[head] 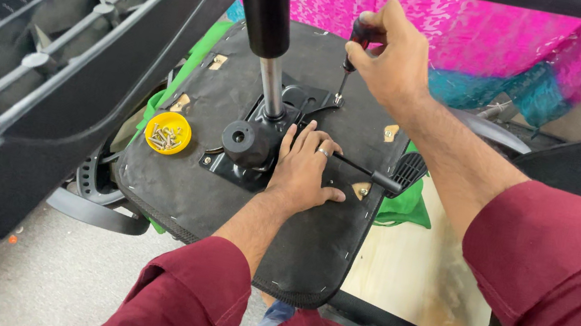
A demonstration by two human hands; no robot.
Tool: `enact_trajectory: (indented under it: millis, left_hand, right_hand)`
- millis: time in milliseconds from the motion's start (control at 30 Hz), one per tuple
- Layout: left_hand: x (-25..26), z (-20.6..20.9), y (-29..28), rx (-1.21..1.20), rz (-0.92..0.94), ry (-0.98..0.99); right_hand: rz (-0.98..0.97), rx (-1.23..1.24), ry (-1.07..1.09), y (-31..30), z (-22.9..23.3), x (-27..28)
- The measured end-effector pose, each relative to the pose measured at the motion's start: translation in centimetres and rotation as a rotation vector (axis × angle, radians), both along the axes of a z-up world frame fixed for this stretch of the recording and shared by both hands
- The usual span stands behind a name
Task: The person uses a screwdriver to fasten screws into a metal bracket attached to the underside of an office chair seat. They then pick up a plastic chair base and position it over the central gas lift cylinder.
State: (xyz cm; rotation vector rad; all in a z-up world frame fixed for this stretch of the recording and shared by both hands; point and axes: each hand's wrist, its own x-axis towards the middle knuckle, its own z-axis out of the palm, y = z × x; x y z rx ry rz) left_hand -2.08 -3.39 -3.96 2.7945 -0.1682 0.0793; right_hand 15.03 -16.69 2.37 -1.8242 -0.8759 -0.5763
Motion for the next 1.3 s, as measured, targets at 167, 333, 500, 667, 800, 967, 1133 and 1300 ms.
enact_trajectory:
  millis: [167,333,500,667,800,967,1133,1300]
  left_hand:
    - [0.1,0.7,-0.2,0.029,0.005,0.006]
    - [0.7,1.4,0.4,0.106,-0.034,-0.006]
    - [3.6,1.9,1.8,0.003,-0.067,-0.054]
    - [7.2,2.0,2.7,-0.344,0.112,-0.207]
    - [10.7,2.3,3.3,-0.579,0.143,-0.244]
    - [12.6,2.4,4.4,-0.506,-0.011,-0.267]
    - [10.5,2.5,4.6,-0.444,-0.127,-0.226]
    - [9.5,4.7,3.7,-0.271,-0.065,-0.002]
  right_hand:
    - [-0.031,-0.034,0.120,0.5,0.5,0.1]
    - [-0.023,-0.032,0.145,0.0,0.4,0.6]
    - [-0.006,-0.004,0.131,-0.6,0.3,1.3]
    - [0.001,-0.035,0.199,-1.0,0.4,1.7]
    - [0.041,-0.087,0.057,-1.1,0.3,1.7]
    - [0.070,-0.070,0.136,-0.9,0.6,1.9]
    - [0.054,-0.103,0.116,-1.1,1.0,1.8]
    - [0.025,-0.108,0.060,-0.9,1.0,1.7]
